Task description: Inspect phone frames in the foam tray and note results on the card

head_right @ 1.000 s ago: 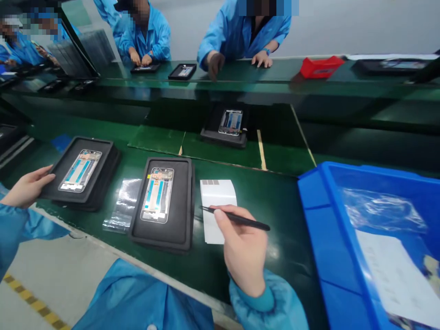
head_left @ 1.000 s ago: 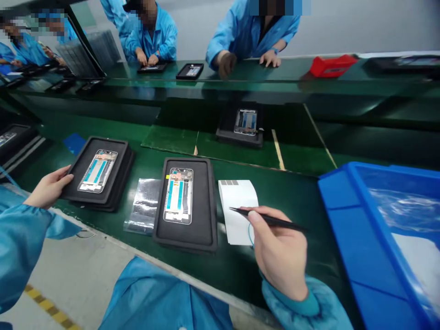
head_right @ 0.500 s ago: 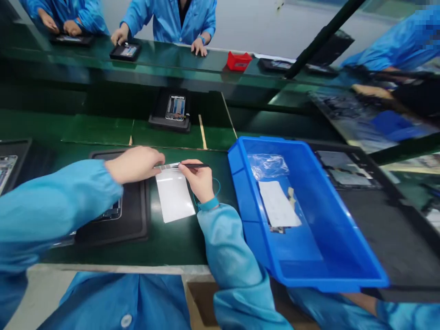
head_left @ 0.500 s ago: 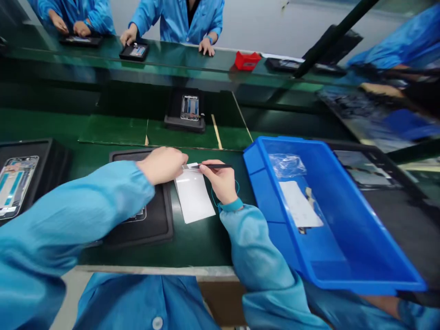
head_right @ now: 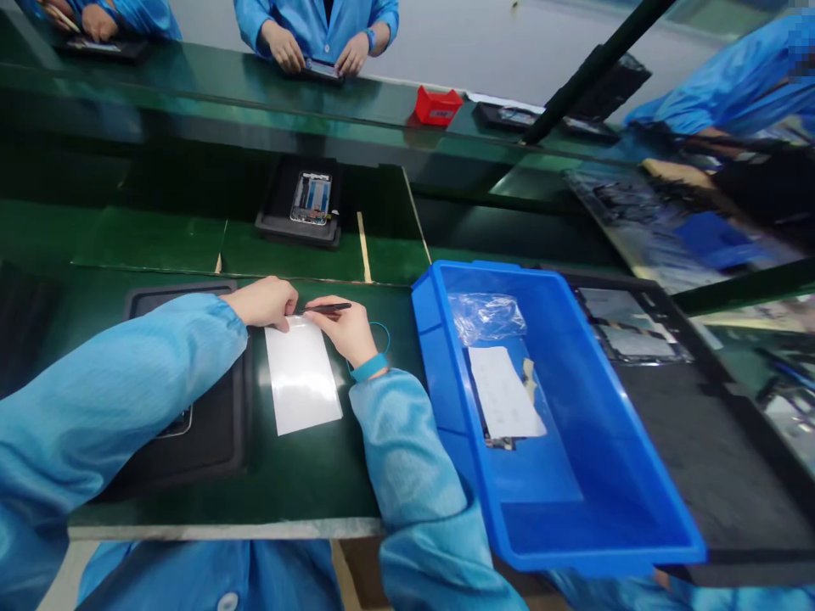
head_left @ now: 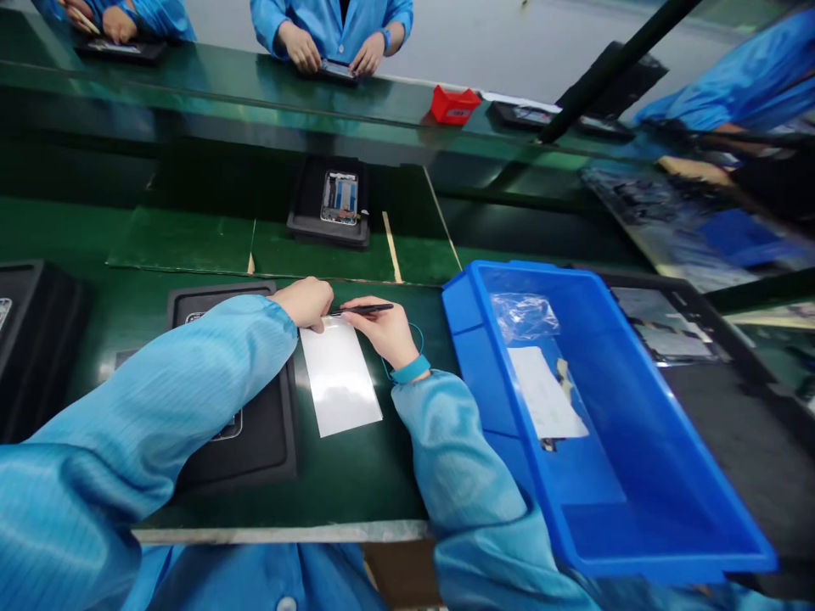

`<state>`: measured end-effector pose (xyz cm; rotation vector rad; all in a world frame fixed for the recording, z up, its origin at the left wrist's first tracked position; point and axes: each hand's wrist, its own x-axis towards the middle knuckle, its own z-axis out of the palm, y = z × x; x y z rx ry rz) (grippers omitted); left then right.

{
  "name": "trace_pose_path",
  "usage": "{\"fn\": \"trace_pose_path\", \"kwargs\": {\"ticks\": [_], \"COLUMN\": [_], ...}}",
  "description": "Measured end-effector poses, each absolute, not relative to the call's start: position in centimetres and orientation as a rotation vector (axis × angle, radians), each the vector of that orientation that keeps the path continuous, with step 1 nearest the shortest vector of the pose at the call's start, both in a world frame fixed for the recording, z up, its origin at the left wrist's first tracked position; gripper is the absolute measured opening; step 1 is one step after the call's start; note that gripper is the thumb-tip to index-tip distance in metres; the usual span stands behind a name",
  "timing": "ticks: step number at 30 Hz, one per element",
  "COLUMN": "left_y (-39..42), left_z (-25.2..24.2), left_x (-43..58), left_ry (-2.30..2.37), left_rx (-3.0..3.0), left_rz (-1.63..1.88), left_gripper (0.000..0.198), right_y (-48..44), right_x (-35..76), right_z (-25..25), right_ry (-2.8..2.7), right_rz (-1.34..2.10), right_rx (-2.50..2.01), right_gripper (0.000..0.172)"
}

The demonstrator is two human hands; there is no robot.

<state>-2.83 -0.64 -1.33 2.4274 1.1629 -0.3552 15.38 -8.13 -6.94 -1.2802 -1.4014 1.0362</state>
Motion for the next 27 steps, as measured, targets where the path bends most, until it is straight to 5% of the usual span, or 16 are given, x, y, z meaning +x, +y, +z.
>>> {"fn": "trace_pose_path", "kwargs": {"ticks": [27], "left_y": [-0.47], "left_z": [-2.02], "left_x": [-2.96], "left_ry": [1.161], "left_rx": [2.383], "left_rz": [-0.305], "left_gripper": [0.024], "right_y": [-8.06], "right_x": [15.42], "right_z": [-6.58], "right_ry": [-1.399], "right_rz": [1.070], "right_rx": [-1.313], "right_gripper": [0.023]}}
